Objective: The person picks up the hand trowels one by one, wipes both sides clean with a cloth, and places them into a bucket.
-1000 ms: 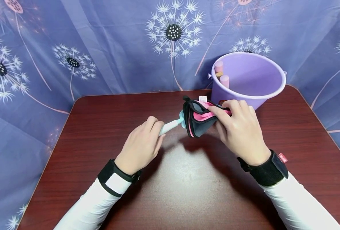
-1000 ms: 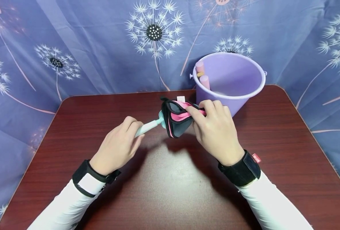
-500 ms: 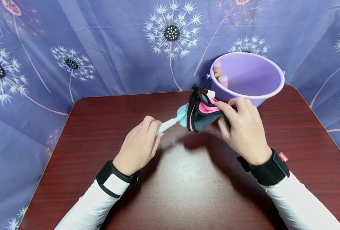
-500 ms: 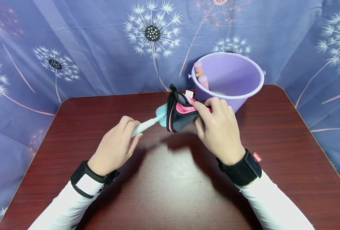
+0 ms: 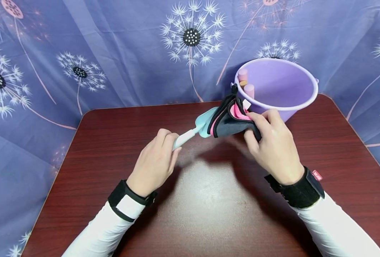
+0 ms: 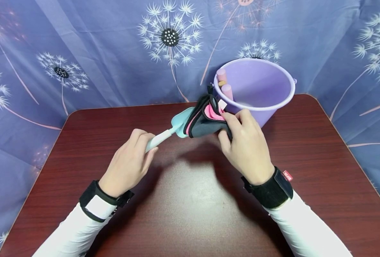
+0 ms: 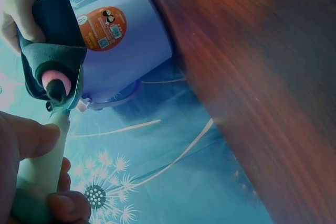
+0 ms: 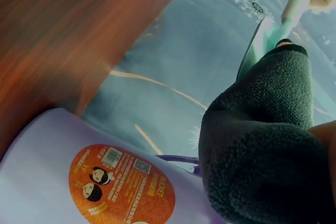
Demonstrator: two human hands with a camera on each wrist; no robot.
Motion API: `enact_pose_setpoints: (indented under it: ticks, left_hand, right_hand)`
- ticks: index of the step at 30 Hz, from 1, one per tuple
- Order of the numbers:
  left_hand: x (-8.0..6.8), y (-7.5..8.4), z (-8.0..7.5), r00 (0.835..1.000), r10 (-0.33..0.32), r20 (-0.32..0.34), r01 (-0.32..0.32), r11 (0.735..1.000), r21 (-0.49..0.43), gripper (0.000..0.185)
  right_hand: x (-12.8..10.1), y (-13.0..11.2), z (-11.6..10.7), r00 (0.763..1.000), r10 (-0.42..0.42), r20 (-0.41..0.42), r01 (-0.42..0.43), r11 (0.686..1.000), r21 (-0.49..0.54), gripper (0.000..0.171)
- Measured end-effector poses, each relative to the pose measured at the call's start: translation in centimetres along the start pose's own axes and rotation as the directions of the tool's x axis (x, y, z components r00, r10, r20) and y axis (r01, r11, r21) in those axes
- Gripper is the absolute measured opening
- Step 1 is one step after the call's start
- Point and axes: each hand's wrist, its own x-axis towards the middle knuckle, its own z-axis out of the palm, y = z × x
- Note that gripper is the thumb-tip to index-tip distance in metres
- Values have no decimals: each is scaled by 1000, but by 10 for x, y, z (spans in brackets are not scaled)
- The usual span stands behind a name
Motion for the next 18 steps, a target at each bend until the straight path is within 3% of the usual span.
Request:
enact_pose_setpoints:
  ticks: [7, 12, 18]
  left_hand:
    - [-1, 4, 3, 1000, -19, -3, 19, 1000, -15, 25]
    - [-2, 4, 5, 1000, -4, -4, 4, 1000, -15, 26]
    - [-2, 3, 5, 1000, 19, -8, -19, 1000, -19, 25]
  right_hand:
    - [-1, -5, 2, 997, -50, 51, 49, 999, 21, 39]
    - [-1, -6, 4, 983, -151, 105, 149, 988, 29, 40]
    - [2, -7, 7, 954, -283, 103, 280, 959, 41, 43]
